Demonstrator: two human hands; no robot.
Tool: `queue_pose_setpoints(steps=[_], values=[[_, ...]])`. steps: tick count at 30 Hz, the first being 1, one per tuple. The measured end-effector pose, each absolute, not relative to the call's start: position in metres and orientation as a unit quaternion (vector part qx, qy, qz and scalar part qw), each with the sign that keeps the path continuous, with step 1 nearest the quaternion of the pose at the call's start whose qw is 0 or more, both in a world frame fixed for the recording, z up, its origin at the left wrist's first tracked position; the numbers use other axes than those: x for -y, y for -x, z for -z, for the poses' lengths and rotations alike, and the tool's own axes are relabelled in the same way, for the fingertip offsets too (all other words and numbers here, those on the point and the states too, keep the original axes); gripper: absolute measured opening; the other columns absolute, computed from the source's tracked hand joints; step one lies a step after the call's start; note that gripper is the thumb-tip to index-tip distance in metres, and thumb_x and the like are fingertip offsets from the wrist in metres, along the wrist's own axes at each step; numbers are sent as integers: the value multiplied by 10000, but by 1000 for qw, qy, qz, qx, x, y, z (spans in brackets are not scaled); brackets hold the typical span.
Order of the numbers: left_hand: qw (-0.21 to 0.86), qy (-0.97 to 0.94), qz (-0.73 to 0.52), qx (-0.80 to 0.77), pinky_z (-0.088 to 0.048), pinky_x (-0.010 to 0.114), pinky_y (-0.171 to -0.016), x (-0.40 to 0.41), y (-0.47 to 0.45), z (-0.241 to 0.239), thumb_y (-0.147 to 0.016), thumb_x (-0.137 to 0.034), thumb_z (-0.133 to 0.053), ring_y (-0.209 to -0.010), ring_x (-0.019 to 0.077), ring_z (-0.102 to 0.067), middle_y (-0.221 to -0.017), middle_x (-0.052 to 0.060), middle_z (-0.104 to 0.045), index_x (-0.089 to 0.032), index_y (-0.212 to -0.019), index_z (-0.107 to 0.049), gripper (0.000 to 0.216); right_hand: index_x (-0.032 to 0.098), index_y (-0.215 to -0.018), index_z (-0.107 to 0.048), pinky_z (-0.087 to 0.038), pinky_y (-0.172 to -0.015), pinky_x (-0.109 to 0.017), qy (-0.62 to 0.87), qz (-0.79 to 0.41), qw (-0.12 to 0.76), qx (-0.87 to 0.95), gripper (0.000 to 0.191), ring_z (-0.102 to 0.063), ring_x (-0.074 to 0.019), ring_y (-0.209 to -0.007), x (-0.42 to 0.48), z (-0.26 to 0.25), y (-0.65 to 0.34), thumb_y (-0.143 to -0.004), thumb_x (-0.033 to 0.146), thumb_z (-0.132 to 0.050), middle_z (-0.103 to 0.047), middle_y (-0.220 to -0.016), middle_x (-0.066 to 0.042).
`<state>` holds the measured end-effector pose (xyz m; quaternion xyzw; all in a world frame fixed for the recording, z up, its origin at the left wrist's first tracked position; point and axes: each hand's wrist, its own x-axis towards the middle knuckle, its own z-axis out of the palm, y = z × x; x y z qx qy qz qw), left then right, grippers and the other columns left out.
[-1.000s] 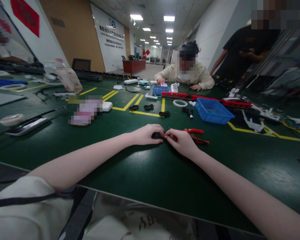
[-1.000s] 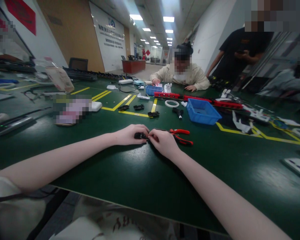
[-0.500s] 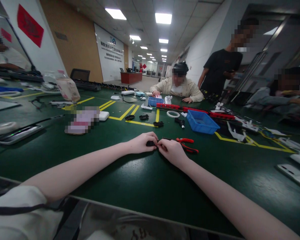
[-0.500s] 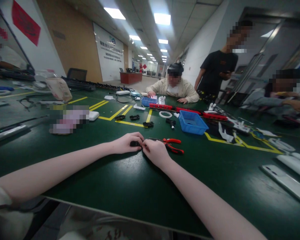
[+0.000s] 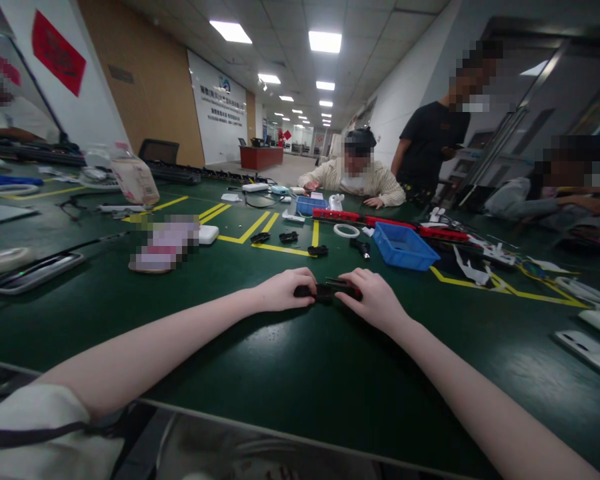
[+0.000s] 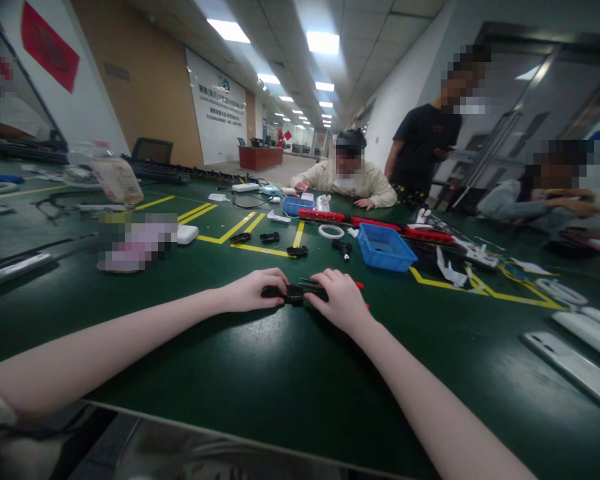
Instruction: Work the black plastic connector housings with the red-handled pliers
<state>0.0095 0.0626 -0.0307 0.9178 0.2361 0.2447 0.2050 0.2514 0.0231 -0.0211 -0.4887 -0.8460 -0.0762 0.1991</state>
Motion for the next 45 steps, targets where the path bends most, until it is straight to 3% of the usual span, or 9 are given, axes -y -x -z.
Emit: queue_pose_setpoints(steps=[3, 11, 18, 37, 45], values=[[203, -921, -238, -233, -488, 319, -875, -62, -8, 30, -824, -231, -647, -941, 175, -607, -1056, 61, -589, -163, -917, -652, 115, 184, -1096, -606, -416, -820, -427, 525, 101, 194, 823, 427, -529, -304, -1061, -31, 26, -277, -796, 488, -601, -595, -1152, -158], [186, -925, -238, -231, -481, 297, -855, -61, -10, 28, -827, -211, -637, -912, 170, -626, -1027, 65, -619, -162, -907, -667, 99, 184, -848, -621, -407, -662, -341, 535, 124, 183, 816, 355, -569, -221, -795, -40, 33, -282, -848, 520, -506, -620, -858, -81], [154, -927, -241, -241, -428, 354, -906, -64, -10, 28, -826, -223, -637, -924, 197, -621, -990, 65, -649, -166, -906, -683, 108, 174, -863, -619, -410, -726, -337, 469, 144, 195, 849, 284, -575, -213, -828, -29, 25, -267, -823, 445, -544, -641, -909, -98], [173, -924, -243, -239, -466, 311, -852, -66, -8, 31, -841, -242, -627, -925, 181, -610, -1012, 56, -629, -171, -915, -662, 108, 170, -815, -604, -369, -692, -324, 433, 170, 142, 874, 294, -538, -201, -756, -30, 25, -262, -837, 454, -529, -629, -829, -93], [162, -918, -224, -283, -472, 336, -852, -66, -9, 28, -804, -296, -695, -985, 220, -609, -1082, 86, -645, -160, -1175, -552, 421, 171, -805, -590, -353, -682, -319, 435, 167, 126, 876, 340, -535, -194, -736, -31, 24, -261, -856, 498, -511, -627, -819, -86]])
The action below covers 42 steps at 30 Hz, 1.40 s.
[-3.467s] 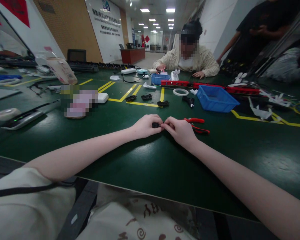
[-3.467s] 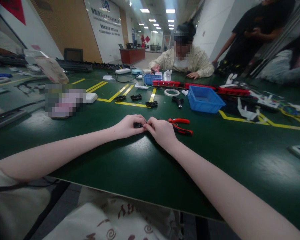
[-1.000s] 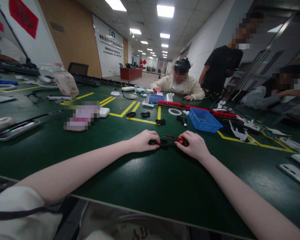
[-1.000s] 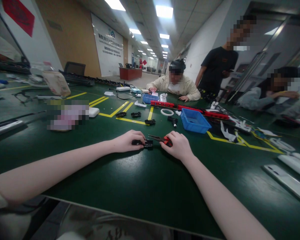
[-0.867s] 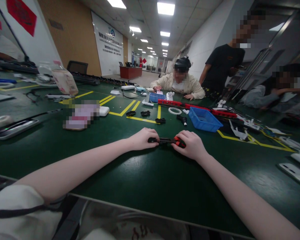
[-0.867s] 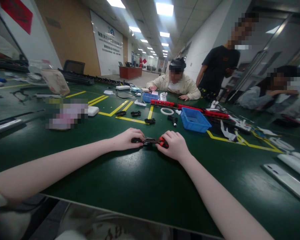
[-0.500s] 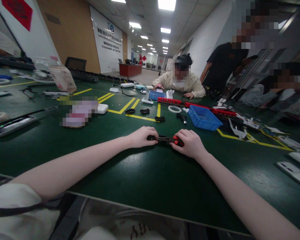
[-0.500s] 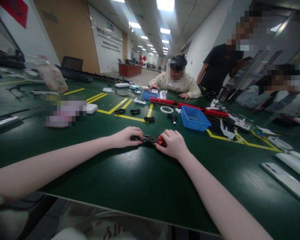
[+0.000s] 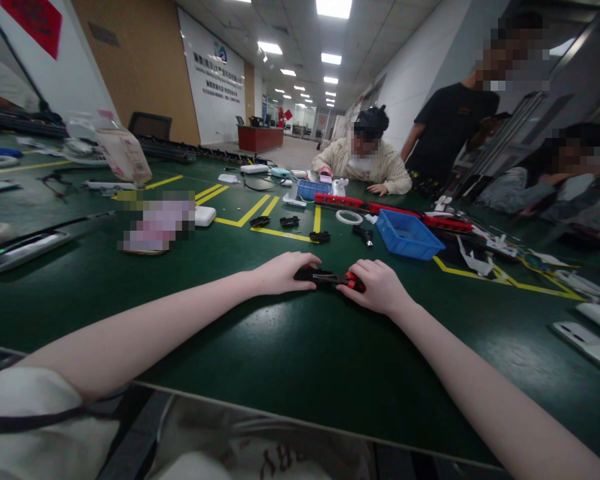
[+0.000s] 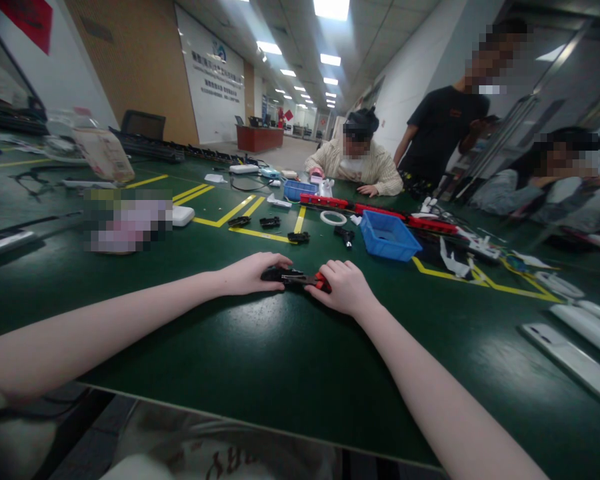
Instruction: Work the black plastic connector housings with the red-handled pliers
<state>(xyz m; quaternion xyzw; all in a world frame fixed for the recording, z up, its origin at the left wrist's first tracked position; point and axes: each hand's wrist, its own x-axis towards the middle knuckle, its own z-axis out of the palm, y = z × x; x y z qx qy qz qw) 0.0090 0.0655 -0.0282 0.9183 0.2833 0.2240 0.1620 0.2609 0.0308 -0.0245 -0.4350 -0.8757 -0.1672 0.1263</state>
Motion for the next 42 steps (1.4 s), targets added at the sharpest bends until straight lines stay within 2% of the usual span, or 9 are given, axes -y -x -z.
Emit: queue_pose_setpoints(steps=[8, 42], values=[[117, -941, -178, -263, -451, 315, -887, -64, -10, 25, -888, -285, -608, -1020, 219, -573, -1094, 106, -609, -113, -1193, -583, 351, 170, -789, -577, -350, -674, -312, 430, 177, 124, 877, 385, -531, -187, -716, -31, 24, -256, -870, 535, -487, -616, -804, -77], [104, -949, -162, -248, -447, 307, -891, -65, -10, 26, -900, -295, -589, -1024, 213, -565, -1086, 96, -599, -123, -1201, -569, 347, 180, -767, -580, -357, -661, -311, 406, 181, 134, 886, 335, -506, -172, -673, -40, 24, -272, -859, 496, -517, -615, -770, -63]])
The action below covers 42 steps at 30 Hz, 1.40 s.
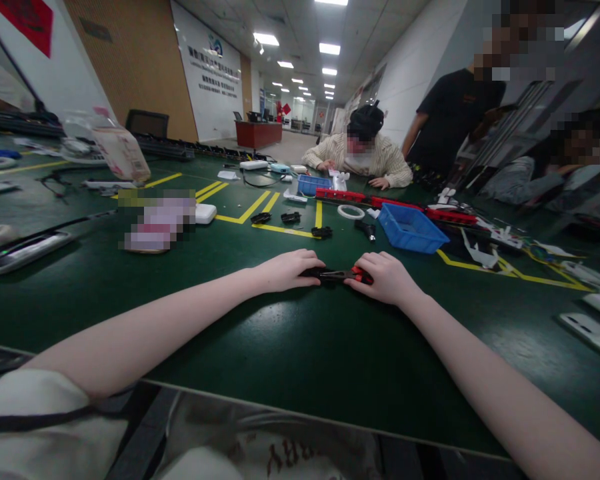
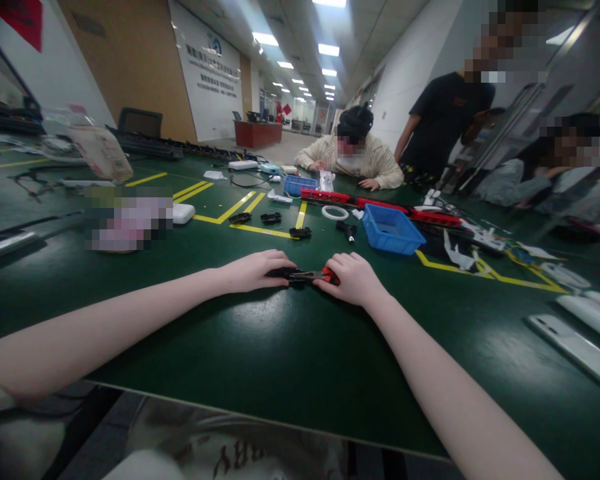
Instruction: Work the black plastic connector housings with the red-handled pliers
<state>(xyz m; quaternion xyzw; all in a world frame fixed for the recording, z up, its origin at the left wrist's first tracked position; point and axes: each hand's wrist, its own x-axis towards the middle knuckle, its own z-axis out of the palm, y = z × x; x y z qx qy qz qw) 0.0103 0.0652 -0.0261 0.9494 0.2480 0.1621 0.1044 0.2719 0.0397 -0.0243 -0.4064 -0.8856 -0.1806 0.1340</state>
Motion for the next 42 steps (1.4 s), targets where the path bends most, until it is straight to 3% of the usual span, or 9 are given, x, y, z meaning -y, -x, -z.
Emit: queue_pose_setpoints(steps=[5, 12, 17, 23, 26, 36, 42], values=[[135, -941, -174, -256, -451, 307, -882, -66, -9, 26, -882, -306, -608, -1031, 211, -569, -1090, 86, -604, -143, -1186, -574, 347, 182, -790, -583, -361, -681, -321, 411, 180, 141, 883, 330, -536, -189, -728, -40, 26, -270, -859, 497, -514, -630, -808, -72], [136, -945, -147, -260, -447, 323, -893, -63, -4, 18, -852, -372, -633, -1066, 224, -558, -1158, 106, -585, -136, -1290, -507, 513, 176, -839, -593, -375, -691, -341, 430, 176, 159, 871, 332, -566, -216, -792, -39, 23, -277, -872, 492, -496, -646, -868, -93], [140, -944, -136, -265, -447, 319, -885, -65, 2, 12, -857, -354, -614, -1035, 212, -574, -1128, 92, -600, -150, -1269, -537, 466, 180, -854, -586, -393, -700, -345, 445, 170, 182, 860, 331, -551, -219, -778, -38, 22, -279, -871, 497, -493, -630, -855, -95], [197, -938, -98, -267, -443, 247, -678, -64, 5, 7, -808, -459, -646, -816, 157, -573, -1036, 58, -590, -155, -1276, -543, 568, 178, -862, -582, -398, -678, -342, 430, 142, 188, 872, 326, -560, -219, -771, -32, 22, -275, -860, 495, -505, -634, -887, -103], [212, -938, -76, -264, -419, 224, -623, -60, 4, 3, -828, -434, -613, -737, 136, -554, -921, 35, -593, -148, -1221, -571, 488, 175, -859, -580, -410, -698, -349, 418, 123, 202, 877, 334, -573, -223, -787, -28, 23, -273, -854, 501, -511, -638, -900, -111], [10, -953, -41, -299, -410, 287, -611, -42, -12, 6, -849, -373, -470, -718, 212, -607, -908, 71, -651, -154, -977, -535, 262, 198, -880, -558, -459, -684, -328, 424, 35, 299, 854, 243, -581, -200, -785, -23, 26, -266, -875, 435, -506, -613, -873, -76], [-17, -946, -64, -316, -427, 301, -639, -39, -15, 15, -862, -403, -438, -696, 213, -614, -851, 62, -650, -168, -871, -508, 245, 199, -875, -564, -459, -670, -310, 403, 11, 281, 871, 238, -582, -187, -771, -18, 26, -272, -867, 434, -529, -618, -863, -64]])
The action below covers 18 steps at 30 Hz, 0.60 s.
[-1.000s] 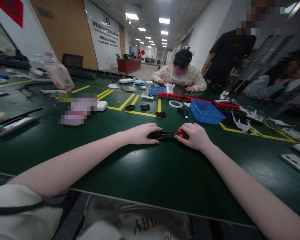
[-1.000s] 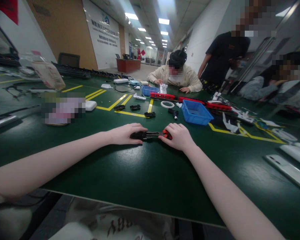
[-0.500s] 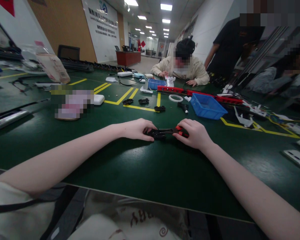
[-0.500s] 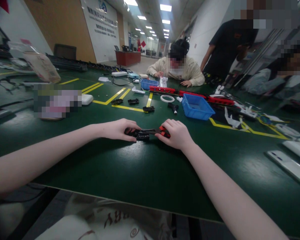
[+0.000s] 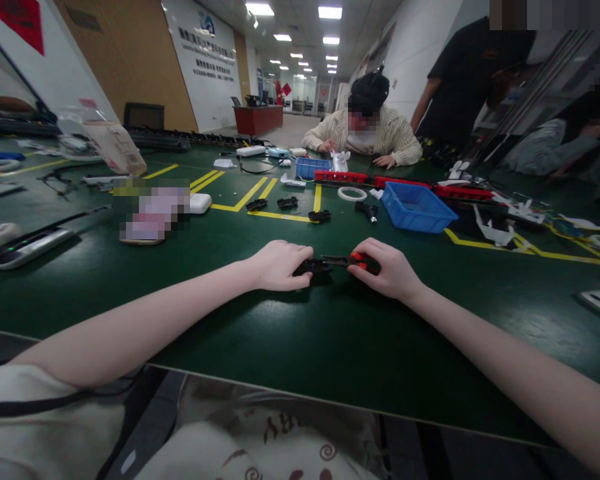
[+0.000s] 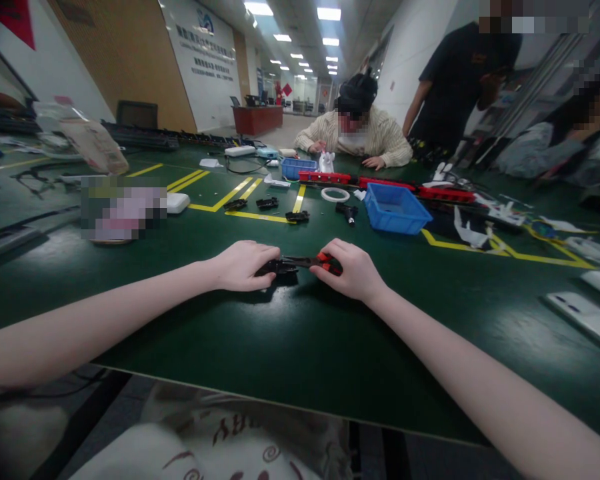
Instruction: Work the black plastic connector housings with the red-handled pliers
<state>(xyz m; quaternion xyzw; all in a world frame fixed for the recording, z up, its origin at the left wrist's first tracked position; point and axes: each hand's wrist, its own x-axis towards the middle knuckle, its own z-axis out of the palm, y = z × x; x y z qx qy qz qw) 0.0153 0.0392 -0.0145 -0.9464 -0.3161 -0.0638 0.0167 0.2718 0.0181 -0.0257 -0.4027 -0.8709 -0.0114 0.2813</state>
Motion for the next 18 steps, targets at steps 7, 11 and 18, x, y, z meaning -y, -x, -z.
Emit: queue_pose_setpoints(steps=[7, 11, 18], values=[[7, 950, 67, 304, -395, 294, -652, -44, -15, 16, -883, -482, -439, -676, 201, -594, -751, 31, -627, -175, -842, -508, 317, 178, -854, -594, -430, -704, -350, 390, 53, 228, 891, 339, -585, -219, -789, -15, 25, -272, -816, 513, -561, -648, -897, -103], [-19, 955, 53, 292, -350, 256, -569, -48, -14, 14, -868, -539, -467, -664, 189, -575, -766, 34, -619, -174, -865, -516, 368, 177, -869, -606, -417, -717, -360, 396, 77, 211, 890, 370, -581, -229, -803, -16, 26, -270, -823, 537, -532, -653, -918, -114], [-47, 958, 53, 277, -341, 238, -561, -50, -12, 12, -852, -496, -501, -665, 161, -556, -782, 20, -610, -170, -881, -530, 328, 178, -860, -606, -409, -695, -336, 406, 105, 205, 884, 360, -574, -213, -777, -17, 26, -272, -837, 527, -524, -649, -897, -100]])
